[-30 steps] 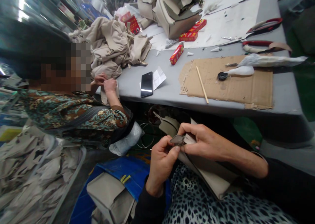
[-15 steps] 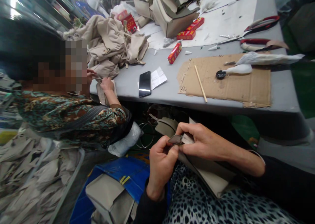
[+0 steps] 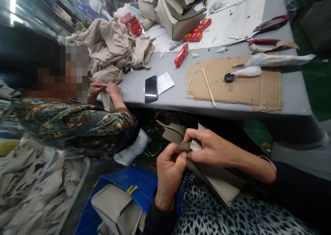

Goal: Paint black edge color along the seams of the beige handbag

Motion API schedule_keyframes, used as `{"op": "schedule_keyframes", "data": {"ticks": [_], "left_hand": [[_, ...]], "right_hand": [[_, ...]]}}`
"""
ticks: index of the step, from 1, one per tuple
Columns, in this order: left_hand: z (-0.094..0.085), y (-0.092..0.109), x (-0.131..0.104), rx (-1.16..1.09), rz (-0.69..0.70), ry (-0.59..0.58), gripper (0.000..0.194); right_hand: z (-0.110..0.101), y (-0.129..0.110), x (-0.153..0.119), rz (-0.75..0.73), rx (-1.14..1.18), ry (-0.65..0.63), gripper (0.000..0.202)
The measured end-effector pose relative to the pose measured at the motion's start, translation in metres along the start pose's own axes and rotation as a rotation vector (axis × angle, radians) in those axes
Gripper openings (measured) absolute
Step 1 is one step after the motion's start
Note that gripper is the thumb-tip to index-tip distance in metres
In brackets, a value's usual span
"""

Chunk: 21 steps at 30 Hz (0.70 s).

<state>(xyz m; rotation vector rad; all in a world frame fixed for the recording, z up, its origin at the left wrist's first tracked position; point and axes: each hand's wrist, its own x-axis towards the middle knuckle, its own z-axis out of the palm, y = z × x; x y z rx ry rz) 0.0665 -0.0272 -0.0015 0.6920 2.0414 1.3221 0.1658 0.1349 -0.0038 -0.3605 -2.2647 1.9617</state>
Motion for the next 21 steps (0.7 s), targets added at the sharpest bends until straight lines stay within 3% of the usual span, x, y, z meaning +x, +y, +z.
{"op": "schedule_keyframes", "data": {"ticks": [21], "left_hand": [[-0.0001, 0.0003, 0.0004, 0.015, 0.014, 0.005, 0.013]], "right_hand": [[-0.0006, 0.0012, -0.0007, -0.005, 0.0, 0.0, 0.011]]}}
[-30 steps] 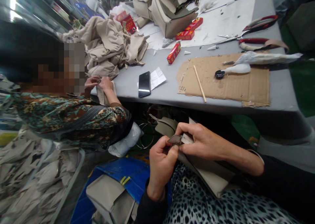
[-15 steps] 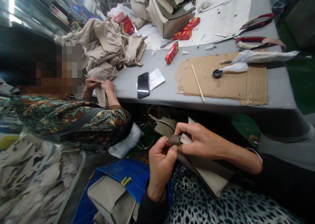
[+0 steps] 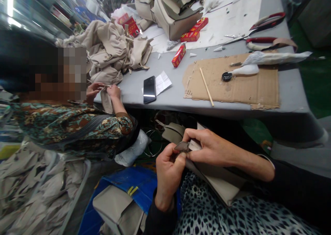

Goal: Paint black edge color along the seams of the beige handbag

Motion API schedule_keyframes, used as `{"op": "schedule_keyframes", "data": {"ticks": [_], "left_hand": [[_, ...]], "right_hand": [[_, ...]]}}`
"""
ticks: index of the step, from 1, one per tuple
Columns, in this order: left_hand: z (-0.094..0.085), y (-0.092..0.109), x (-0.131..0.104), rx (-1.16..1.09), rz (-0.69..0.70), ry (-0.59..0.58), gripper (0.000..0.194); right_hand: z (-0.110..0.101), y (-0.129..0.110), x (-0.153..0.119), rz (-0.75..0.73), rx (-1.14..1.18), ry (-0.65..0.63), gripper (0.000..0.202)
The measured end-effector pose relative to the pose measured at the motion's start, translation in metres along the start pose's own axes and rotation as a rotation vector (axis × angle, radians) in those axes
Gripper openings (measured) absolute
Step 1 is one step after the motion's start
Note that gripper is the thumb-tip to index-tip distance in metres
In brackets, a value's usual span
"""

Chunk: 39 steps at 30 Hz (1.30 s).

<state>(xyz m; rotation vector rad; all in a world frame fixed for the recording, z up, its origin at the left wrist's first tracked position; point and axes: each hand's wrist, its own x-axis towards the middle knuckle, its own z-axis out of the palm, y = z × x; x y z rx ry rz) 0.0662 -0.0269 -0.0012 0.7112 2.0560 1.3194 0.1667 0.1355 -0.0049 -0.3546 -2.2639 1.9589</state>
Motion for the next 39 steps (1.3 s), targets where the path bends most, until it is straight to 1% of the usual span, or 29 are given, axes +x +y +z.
{"op": "schedule_keyframes", "data": {"ticks": [14, 24, 39], "left_hand": [[0.0006, 0.002, -0.0012, 0.012, 0.019, 0.006, 0.012], [0.0006, 0.0013, -0.0023, 0.05, 0.028, 0.023, 0.01], [0.0012, 0.0021, -0.0014, 0.056, 0.021, 0.042, 0.012]], "right_hand": [[-0.002, -0.0027, -0.0016, -0.019, -0.013, -0.018, 0.014], [-0.0004, -0.0015, -0.0003, -0.04, -0.066, 0.009, 0.014], [-0.0008, -0.0015, -0.0005, -0.036, -0.052, 0.005, 0.013]]}}
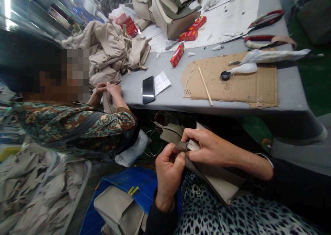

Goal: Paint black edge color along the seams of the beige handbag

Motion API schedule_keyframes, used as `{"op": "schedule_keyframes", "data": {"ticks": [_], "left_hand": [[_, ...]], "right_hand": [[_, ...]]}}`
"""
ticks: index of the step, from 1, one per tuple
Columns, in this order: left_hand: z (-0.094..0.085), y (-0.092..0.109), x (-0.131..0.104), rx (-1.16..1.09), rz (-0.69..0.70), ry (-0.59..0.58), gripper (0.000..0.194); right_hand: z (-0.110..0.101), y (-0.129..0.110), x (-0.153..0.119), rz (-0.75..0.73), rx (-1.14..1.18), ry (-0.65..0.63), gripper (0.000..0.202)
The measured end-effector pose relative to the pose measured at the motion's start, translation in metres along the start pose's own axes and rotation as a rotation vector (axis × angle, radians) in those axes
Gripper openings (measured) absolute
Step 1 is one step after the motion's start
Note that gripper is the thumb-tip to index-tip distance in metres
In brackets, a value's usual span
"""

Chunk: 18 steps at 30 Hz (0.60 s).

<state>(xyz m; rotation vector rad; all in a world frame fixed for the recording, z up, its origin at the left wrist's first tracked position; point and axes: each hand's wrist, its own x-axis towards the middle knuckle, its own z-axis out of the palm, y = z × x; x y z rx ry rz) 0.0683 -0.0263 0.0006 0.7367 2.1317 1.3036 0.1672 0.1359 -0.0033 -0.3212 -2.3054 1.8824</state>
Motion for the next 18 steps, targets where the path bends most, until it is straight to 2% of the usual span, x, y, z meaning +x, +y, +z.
{"op": "schedule_keyframes", "data": {"ticks": [18], "left_hand": [[0.0006, 0.0006, -0.0008, 0.004, 0.006, 0.004, 0.011]], "right_hand": [[0.0008, 0.0009, -0.0004, 0.0, 0.011, 0.003, 0.013]]}}
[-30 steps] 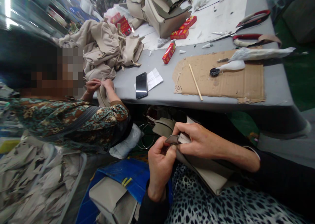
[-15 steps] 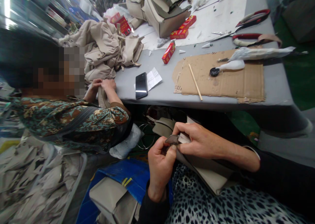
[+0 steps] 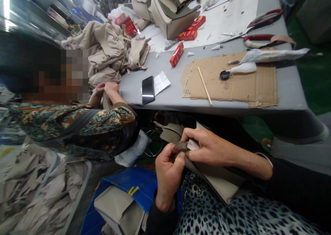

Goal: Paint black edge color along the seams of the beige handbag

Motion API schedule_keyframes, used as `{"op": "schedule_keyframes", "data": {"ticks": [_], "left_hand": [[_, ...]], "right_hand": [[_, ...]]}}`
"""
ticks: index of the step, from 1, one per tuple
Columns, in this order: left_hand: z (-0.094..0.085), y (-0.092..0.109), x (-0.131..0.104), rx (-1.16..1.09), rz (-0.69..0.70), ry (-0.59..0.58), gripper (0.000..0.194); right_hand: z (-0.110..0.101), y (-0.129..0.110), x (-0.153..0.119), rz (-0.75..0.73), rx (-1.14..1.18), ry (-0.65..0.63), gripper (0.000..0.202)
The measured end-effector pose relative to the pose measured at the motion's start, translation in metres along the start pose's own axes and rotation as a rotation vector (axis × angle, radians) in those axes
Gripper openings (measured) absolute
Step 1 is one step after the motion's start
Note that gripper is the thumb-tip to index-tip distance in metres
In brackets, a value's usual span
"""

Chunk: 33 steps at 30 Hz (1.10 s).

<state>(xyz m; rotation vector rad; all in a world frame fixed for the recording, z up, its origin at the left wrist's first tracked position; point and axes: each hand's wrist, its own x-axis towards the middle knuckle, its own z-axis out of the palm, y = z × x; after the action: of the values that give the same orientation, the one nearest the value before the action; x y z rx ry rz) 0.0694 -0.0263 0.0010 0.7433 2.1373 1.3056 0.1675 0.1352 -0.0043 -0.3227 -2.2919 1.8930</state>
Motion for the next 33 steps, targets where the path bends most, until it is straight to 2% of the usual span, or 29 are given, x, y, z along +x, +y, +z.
{"op": "schedule_keyframes", "data": {"ticks": [11, 33], "left_hand": [[-0.0009, -0.0014, 0.0001, -0.03, 0.008, -0.03, 0.012], [-0.0019, -0.0049, -0.0004, 0.005, 0.043, -0.009, 0.01]], "right_hand": [[-0.0015, -0.0003, 0.0004, 0.003, 0.023, -0.001, 0.013], [0.0, 0.0007, 0.0016, 0.005, 0.023, -0.005, 0.012]]}}
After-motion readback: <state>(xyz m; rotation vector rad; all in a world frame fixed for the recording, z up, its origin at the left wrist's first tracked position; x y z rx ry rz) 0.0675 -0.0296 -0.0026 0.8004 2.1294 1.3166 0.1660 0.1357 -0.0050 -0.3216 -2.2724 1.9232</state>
